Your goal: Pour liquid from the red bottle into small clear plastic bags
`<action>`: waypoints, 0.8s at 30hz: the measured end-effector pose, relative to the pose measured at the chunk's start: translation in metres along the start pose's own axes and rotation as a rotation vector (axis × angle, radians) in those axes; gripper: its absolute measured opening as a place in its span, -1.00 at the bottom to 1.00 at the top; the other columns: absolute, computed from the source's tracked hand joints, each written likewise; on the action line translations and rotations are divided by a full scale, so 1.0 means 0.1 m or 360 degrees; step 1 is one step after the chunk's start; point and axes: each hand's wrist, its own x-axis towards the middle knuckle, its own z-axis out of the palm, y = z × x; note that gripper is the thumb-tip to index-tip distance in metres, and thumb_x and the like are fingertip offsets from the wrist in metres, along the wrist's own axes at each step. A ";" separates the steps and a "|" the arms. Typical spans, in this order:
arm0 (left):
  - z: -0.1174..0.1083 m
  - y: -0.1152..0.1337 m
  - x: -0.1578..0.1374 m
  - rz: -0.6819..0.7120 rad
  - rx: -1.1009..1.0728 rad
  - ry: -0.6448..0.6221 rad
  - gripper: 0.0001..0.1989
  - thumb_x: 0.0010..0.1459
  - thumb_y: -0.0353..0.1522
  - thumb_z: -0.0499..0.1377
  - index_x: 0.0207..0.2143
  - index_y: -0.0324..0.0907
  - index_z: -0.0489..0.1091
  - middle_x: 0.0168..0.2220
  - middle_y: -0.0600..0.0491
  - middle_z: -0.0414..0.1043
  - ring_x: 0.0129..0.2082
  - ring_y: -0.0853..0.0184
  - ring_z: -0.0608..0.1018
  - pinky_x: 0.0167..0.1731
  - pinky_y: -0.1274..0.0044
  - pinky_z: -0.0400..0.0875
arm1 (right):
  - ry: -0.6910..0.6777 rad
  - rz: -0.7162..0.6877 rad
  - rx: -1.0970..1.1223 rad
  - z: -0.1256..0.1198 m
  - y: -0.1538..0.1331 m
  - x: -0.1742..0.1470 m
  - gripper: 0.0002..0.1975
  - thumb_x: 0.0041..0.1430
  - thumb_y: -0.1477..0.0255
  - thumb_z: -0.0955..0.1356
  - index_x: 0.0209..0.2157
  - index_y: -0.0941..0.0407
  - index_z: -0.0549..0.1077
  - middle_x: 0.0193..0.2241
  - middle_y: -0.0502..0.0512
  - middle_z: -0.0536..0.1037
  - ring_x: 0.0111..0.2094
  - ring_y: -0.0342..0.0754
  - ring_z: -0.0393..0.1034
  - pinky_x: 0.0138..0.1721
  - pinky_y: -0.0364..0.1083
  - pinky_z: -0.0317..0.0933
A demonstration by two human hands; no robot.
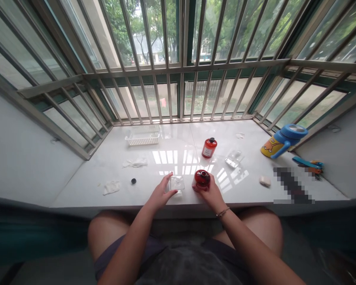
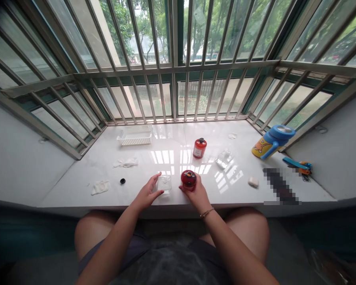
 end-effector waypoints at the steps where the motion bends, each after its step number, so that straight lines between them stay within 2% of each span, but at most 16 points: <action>1: -0.02 0.00 0.01 -0.0010 0.0028 0.0002 -0.19 0.29 -0.11 0.37 0.49 -0.03 0.19 0.54 -0.15 0.17 0.55 -0.03 0.20 0.54 0.09 0.07 | -0.0022 0.0001 -0.0002 0.00 -0.01 0.01 -0.12 0.06 0.03 0.59 0.30 0.00 0.25 0.04 0.22 0.66 -0.02 0.22 0.63 0.08 0.22 0.47; 5: -0.10 0.03 0.02 -0.0072 0.0161 -0.0030 -0.19 0.34 -0.12 0.31 0.52 -0.04 0.13 0.56 -0.11 0.11 0.57 -0.01 0.17 0.54 0.10 0.06 | -0.0067 -0.0043 -0.0079 -0.03 0.00 0.03 -0.08 0.10 0.01 0.58 0.34 0.03 0.20 0.06 0.27 0.64 0.02 0.24 0.62 0.11 0.25 0.46; 7: -0.12 0.08 0.01 -0.0122 0.0226 -0.0062 -0.18 0.35 -0.12 0.29 0.54 -0.04 0.10 0.57 -0.10 0.07 0.57 0.00 0.16 0.54 0.10 0.06 | -0.0081 -0.0089 -0.0129 -0.05 0.03 0.02 -0.05 0.11 -0.01 0.57 0.37 0.05 0.17 0.14 0.32 0.59 0.09 0.27 0.59 0.16 0.28 0.43; 11: -0.21 0.19 -0.06 -0.0201 0.0400 -0.0045 -0.03 0.23 -0.07 0.39 0.56 -0.02 0.06 0.58 -0.10 0.04 0.57 -0.04 0.15 0.53 0.11 0.09 | 0.0047 -0.0281 -0.0308 -0.16 0.06 -0.09 -0.04 0.20 -0.03 0.53 0.43 0.06 0.13 0.38 0.41 0.34 0.38 0.35 0.33 0.36 0.37 0.25; 13: -0.31 0.19 -0.12 -0.0172 0.0542 0.0092 -0.08 0.27 -0.04 0.35 0.54 -0.03 0.09 0.57 -0.11 0.07 0.56 -0.02 0.18 0.52 0.12 0.13 | 0.0160 -0.0399 -0.0389 -0.27 0.05 -0.19 -0.12 0.32 -0.01 0.45 0.46 0.07 0.10 0.44 0.41 0.26 0.45 0.34 0.21 0.42 0.39 0.17; 15: -0.47 0.12 -0.18 -0.0082 0.0731 0.0358 -0.28 0.39 -0.07 0.21 0.49 -0.09 0.20 0.53 -0.12 0.20 0.55 0.03 0.23 0.51 0.14 0.16 | 0.0247 -0.0515 -0.0434 -0.38 0.02 -0.31 -0.22 0.43 0.04 0.37 0.48 0.07 0.09 0.44 0.39 0.25 0.46 0.32 0.18 0.44 0.40 0.13; 17: -0.67 0.01 -0.23 -0.0007 0.0966 0.0666 -0.45 0.46 -0.17 0.11 0.39 -0.17 0.32 0.43 -0.18 0.36 0.50 0.04 0.31 0.49 0.13 0.20 | 0.0316 -0.0607 -0.0462 -0.50 -0.02 -0.44 -0.29 0.47 0.10 0.33 0.48 0.07 0.10 0.42 0.38 0.27 0.46 0.31 0.18 0.44 0.42 0.12; 19: -0.87 -0.11 -0.26 -0.0058 0.1202 0.0861 -0.53 0.44 -0.28 0.07 0.30 -0.27 0.40 0.34 -0.28 0.44 0.43 -0.03 0.39 0.46 0.09 0.23 | 0.0365 -0.0659 -0.0481 -0.60 -0.07 -0.55 -0.34 0.49 0.14 0.31 0.47 0.06 0.12 0.41 0.38 0.29 0.44 0.31 0.21 0.43 0.43 0.15; 21: -1.03 -0.20 -0.27 -0.0223 0.1349 0.0875 -0.55 0.39 -0.38 0.05 0.24 -0.35 0.44 0.29 -0.36 0.46 0.36 -0.09 0.44 0.43 0.06 0.25 | 0.0385 -0.0696 -0.0507 -0.68 -0.10 -0.64 -0.37 0.50 0.18 0.31 0.46 0.05 0.14 0.39 0.37 0.32 0.42 0.31 0.24 0.41 0.43 0.18; 24: -1.15 -0.25 -0.26 -0.0380 0.1366 0.0751 -0.60 0.31 -0.48 0.05 0.10 -0.32 0.54 0.16 -0.32 0.57 0.23 -0.07 0.56 0.37 0.11 0.33 | 0.0391 -0.0786 -0.0554 -0.74 -0.15 -0.71 -0.40 0.50 0.23 0.32 0.45 0.03 0.15 0.36 0.35 0.37 0.39 0.31 0.29 0.38 0.42 0.23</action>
